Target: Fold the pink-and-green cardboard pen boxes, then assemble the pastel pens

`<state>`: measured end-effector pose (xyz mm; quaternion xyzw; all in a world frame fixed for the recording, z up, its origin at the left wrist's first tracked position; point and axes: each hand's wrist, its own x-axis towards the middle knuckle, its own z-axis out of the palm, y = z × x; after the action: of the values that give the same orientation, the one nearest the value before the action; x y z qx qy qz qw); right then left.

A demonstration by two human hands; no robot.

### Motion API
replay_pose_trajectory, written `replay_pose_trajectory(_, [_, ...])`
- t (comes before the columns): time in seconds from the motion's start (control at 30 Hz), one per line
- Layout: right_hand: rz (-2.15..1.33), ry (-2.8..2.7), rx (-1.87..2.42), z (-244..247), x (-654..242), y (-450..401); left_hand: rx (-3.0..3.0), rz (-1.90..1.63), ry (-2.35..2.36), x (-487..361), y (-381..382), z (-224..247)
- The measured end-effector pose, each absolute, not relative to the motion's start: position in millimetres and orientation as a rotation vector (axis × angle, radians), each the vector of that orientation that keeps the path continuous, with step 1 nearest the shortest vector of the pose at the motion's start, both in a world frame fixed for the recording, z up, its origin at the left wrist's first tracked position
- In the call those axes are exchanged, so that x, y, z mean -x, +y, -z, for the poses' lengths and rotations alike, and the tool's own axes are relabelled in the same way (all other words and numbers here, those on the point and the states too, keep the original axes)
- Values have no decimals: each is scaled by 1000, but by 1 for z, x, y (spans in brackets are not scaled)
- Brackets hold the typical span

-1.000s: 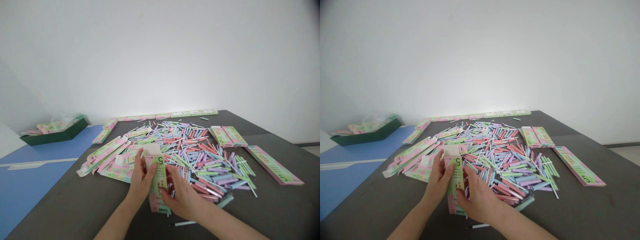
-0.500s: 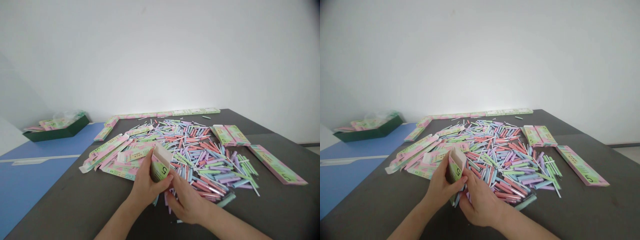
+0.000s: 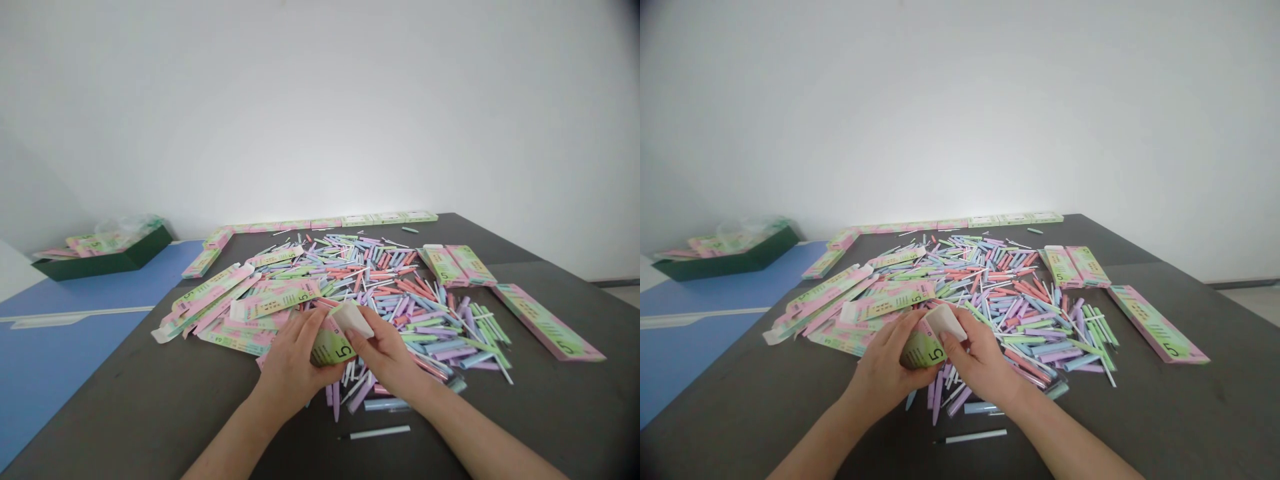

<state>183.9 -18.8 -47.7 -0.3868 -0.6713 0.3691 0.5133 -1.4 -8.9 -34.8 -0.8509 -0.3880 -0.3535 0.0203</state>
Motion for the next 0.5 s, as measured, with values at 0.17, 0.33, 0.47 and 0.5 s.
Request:
replay_pose_trajectory(0.17, [-878,-1633,911,43,-187,-20,2641,1087,-1158,0,-8,34])
replay_pose_trajectory(0.33, [-817,-1715,891,44,-188,-20,2692,1075,-1118,0,-8,34])
replay_pose_trajectory(0.47, [-775,-1754,900,46,-189,-20,2759,1031,-1108,0,-8,35])
replay_pose_trajectory(0.5, [-775,-1749,893,47,-190,-20,2772,1025,-1117,0,-8,35])
